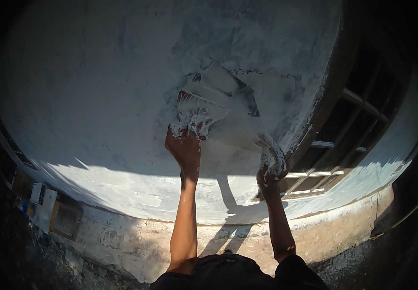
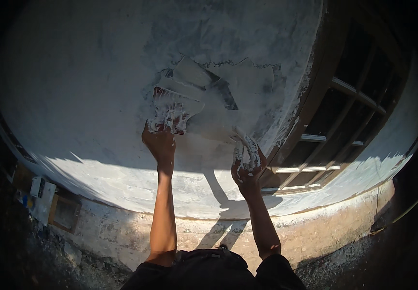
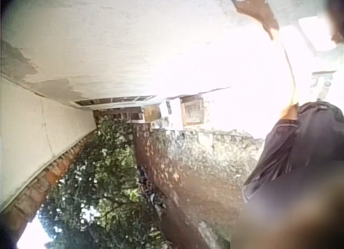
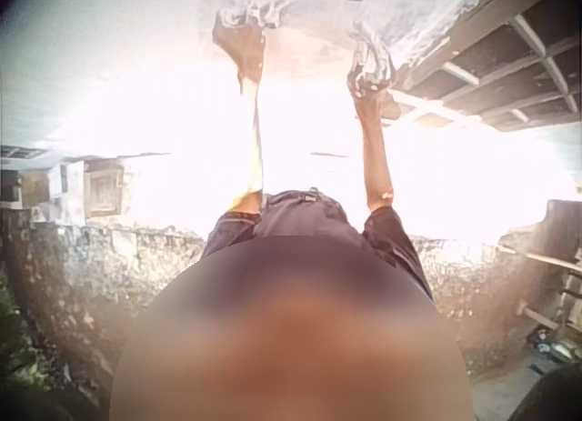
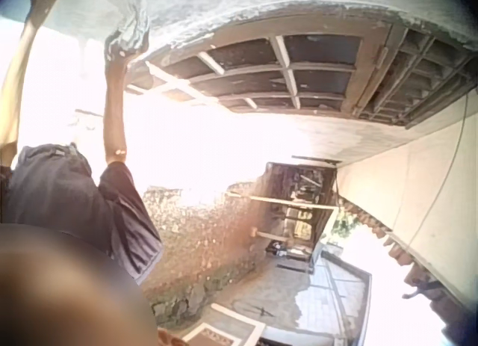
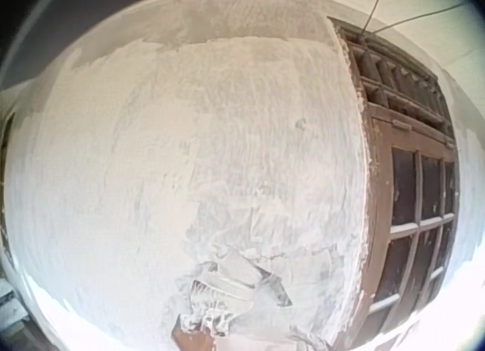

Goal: The person applies plaster to an exterior wall using a putty knife.

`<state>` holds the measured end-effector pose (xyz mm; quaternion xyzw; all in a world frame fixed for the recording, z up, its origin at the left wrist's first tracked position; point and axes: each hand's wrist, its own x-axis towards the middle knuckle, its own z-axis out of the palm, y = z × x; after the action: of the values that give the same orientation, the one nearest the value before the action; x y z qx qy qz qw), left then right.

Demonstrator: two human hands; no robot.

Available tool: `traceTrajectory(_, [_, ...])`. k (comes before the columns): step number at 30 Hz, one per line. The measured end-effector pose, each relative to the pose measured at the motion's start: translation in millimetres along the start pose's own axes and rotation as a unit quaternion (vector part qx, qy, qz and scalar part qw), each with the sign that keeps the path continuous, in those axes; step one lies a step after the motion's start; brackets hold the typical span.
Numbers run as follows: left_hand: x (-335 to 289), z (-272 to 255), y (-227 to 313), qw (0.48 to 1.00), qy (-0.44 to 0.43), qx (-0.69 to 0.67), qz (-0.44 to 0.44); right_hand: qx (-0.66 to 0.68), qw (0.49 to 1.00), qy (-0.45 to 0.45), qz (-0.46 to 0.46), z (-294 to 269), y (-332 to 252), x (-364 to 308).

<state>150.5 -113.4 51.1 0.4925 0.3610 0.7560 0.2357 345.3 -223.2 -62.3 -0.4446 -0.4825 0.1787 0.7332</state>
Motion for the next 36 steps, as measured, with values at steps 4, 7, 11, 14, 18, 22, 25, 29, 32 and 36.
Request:
traceTrajectory(4, [-21,-13,-14,0.998,-0.002,-0.001,-0.062,-0.349,0.899,-0.007,-0.266,-70,44,10])
traceTrajectory(7, [-32,-24,-35,0.999,0.041,0.013,-0.017,-0.296,0.909,0.044,-0.289,-85,44,24])
traceTrajectory(11, [-54,-56,-55,0.998,0.056,0.011,0.011,-0.501,0.829,0.036,-0.247,-126,43,14])
traceTrajectory(14, [-61,-58,-28,0.986,0.097,0.074,0.113,-0.242,0.962,-0.034,-0.123,-174,79,23])
traceTrajectory(18, [-50,-32,53,0.958,0.164,0.106,0.212,-0.183,0.983,0.026,-0.015,-185,46,17])
traceTrajectory(22, [-20,8,71,0.863,0.154,0.171,0.450,-0.411,0.890,0.050,-0.193,-158,1,32])
traceTrajectory(25, [-11,25,57,0.865,0.014,0.251,0.434,-0.561,0.760,0.081,-0.319,-149,-31,39])
traceTrajectory(29, [-7,21,14,0.784,-0.104,0.390,0.471,-0.558,0.773,0.054,-0.296,-143,-48,47])
traceTrajectory(32, [-19,14,1,0.745,-0.161,0.460,0.455,-0.548,0.775,0.050,-0.310,-192,2,46])
traceTrajectory(36, [-38,-2,-5,0.694,-0.187,0.509,0.473,-0.668,0.637,0.089,-0.374,-214,37,68])
